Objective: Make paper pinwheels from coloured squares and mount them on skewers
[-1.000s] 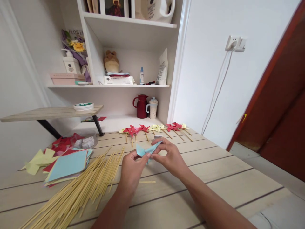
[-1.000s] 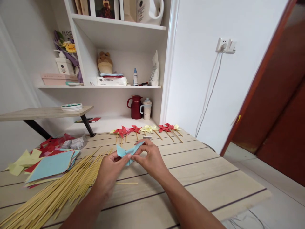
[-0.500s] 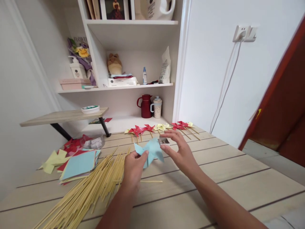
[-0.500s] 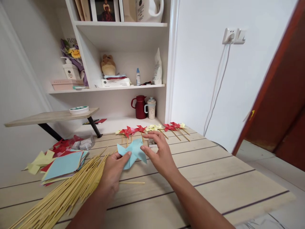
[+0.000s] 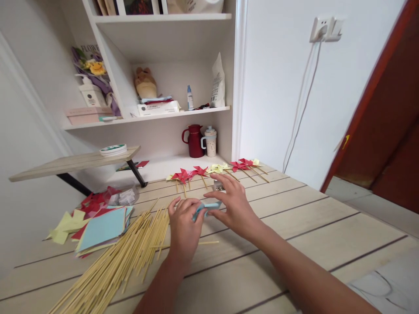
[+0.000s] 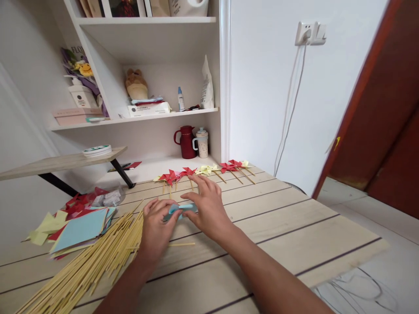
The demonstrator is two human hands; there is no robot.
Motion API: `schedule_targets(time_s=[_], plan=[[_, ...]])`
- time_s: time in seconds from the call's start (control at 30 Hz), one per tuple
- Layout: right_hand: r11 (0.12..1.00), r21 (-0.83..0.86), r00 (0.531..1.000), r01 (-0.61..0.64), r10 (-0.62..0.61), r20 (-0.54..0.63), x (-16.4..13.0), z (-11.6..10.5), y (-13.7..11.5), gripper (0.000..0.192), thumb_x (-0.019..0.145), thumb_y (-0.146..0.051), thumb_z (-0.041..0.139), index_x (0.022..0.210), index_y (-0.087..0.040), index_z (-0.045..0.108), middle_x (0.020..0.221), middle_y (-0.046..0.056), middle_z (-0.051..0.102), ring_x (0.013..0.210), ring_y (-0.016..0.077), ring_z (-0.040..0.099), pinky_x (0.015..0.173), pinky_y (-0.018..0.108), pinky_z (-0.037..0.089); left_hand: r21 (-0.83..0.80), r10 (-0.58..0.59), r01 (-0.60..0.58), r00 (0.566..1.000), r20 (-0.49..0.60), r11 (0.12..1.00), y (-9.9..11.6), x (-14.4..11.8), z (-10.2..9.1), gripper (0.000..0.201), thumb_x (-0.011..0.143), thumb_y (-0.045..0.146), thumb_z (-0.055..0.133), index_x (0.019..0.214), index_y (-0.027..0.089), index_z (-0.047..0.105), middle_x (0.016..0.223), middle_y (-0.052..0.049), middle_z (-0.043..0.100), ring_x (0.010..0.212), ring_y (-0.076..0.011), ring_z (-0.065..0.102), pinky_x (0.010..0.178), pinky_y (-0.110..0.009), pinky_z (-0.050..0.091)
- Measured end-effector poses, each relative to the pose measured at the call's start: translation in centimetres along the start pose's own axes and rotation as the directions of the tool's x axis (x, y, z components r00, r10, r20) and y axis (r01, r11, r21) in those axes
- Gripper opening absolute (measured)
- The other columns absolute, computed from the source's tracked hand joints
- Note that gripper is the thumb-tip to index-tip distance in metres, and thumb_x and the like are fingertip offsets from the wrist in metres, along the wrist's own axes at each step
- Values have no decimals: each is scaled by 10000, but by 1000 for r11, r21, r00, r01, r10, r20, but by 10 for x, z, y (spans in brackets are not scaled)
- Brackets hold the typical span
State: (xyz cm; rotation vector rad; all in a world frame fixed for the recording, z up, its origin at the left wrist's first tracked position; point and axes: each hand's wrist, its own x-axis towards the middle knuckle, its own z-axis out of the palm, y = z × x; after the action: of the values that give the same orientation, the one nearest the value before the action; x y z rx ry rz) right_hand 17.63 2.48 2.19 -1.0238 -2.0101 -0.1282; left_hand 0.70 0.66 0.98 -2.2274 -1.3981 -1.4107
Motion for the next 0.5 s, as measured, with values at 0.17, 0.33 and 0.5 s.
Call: schedule_targets(time_s=[0.17,0.33,0.5], plan=[[999,44,1000,10,-11,12,0,4,4,54,763,-240,775,802,-267,749,1368,47,589,1305,336,427,1037,552,335,50,81,-81,997,15,995,4,1,-3,115,872,157,616,824,227,694,869,-2,726,843,-192,669,1017,-467,302],[991,133,1000,4,-8,29,1,6,7,89,778,-160,732,767,-248,738,1225,34,686,1203,300,509,1021,524,355,31,53,-54,998,15,998,6,1,-2,91,846,151,658,808,226,693,860,5,724,840,-187,669,1025,-470,302],[937,330,993,-116,99,68,4,3,2,102,739,-133,696,756,-225,735,1068,49,734,1084,277,564,957,449,404,-17,-53,54,999,11,998,6,3,-2,56,824,211,690,777,239,700,864,-2,736,873,-216,665,1026,-486,318]])
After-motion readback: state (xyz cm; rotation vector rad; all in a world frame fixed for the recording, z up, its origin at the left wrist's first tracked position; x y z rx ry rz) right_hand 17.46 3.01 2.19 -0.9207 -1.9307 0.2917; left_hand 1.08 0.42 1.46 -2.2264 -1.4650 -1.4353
